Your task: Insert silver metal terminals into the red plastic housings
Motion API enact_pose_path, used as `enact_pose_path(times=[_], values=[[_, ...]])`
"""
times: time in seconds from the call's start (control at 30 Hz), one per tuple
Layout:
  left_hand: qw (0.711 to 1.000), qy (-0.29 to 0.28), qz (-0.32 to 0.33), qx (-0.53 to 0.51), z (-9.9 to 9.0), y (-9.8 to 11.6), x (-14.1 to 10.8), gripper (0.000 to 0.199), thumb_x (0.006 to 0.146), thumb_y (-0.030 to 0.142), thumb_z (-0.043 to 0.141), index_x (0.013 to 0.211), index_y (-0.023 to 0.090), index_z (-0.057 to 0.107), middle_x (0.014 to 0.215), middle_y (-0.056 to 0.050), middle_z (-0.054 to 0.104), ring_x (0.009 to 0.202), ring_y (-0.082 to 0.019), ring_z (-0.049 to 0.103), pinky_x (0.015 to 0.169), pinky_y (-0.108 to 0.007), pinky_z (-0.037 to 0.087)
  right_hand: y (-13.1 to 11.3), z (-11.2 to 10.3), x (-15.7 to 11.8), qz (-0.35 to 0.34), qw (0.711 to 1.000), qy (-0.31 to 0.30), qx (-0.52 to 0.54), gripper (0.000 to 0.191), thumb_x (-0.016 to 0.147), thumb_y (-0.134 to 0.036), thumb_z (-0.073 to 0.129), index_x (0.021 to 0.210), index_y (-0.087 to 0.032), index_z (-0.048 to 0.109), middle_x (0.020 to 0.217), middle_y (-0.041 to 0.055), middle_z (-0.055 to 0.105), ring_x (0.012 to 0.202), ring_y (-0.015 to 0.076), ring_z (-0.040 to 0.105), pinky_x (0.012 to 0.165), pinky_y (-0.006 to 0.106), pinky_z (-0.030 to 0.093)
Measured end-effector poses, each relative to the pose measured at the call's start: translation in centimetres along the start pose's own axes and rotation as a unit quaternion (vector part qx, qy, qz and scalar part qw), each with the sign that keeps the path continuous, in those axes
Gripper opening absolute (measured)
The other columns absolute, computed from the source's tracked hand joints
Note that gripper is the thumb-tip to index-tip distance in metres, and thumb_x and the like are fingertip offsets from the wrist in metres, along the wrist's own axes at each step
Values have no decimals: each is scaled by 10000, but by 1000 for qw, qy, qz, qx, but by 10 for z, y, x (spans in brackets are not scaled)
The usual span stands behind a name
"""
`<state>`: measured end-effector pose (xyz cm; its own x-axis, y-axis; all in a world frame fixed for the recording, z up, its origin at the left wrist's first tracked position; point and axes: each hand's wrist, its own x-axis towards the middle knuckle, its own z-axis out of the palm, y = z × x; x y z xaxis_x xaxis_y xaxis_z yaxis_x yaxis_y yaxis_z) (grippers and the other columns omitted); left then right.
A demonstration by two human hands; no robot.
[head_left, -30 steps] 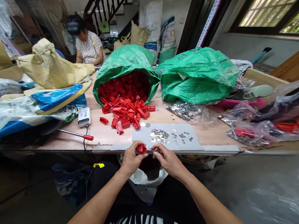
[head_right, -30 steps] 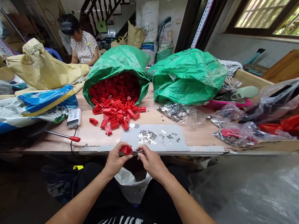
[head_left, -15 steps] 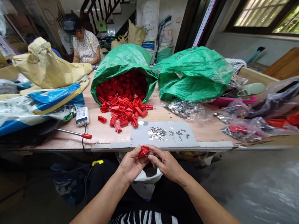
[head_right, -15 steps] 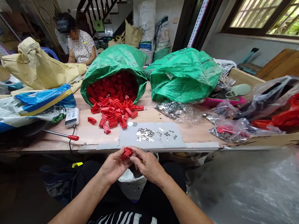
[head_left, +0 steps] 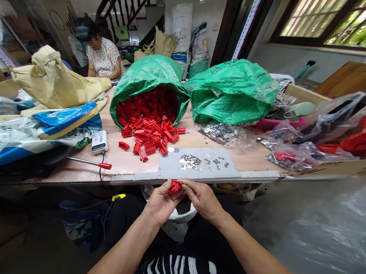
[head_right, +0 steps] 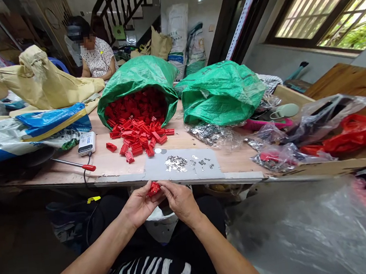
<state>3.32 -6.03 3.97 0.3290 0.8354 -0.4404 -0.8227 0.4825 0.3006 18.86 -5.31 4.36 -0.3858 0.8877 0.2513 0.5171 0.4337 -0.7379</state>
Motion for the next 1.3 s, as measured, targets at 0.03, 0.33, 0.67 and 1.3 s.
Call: enact_pose_path(times=[0.03, 0.33, 0.67, 1.3], values=[[1000, -1, 2, 1, 0, -1, 0, 219, 910, 198, 477, 825, 74, 636, 798, -108, 725, 788, -201, 708, 918, -375, 512, 0, 1, 0, 3, 1000, 9, 3, 320, 950, -310, 420, 1200, -276, 617, 1145, 42, 682, 1012, 194, 649, 877, 305, 490], [999, 38, 4, -28, 2, -2, -2, 223, 904, 244, 499, 837, 85, 640, 804, -101, 722, 743, -175, 701, 844, -328, 544, -3, -2, -4, 16, 998, -59, -29, 392, 954, -347, 404, 1330, -285, 494, 1281, 35, 601, 1103, 235, 610, 934, 368, 473], [998, 34, 22, -37, 6, -11, -4, 221, 896, 223, 516, 834, 60, 652, 839, -134, 726, 795, -199, 708, 914, -364, 519, -2, 6, 0, 53, 998, 17, 37, 338, 962, -374, 362, 1058, -238, 657, 887, 39, 702, 783, 180, 647, 708, 271, 462], [989, 56, 138, 7, -6, -21, 4, 262, 676, 167, 768, 579, 159, 525, 717, -30, 717, 809, -161, 694, 848, -292, 503, 4, 34, -8, 184, 951, 14, 250, 314, 897, -501, 409, 760, -219, 400, 547, -65, 445, 471, 94, 396, 474, 210, 320]])
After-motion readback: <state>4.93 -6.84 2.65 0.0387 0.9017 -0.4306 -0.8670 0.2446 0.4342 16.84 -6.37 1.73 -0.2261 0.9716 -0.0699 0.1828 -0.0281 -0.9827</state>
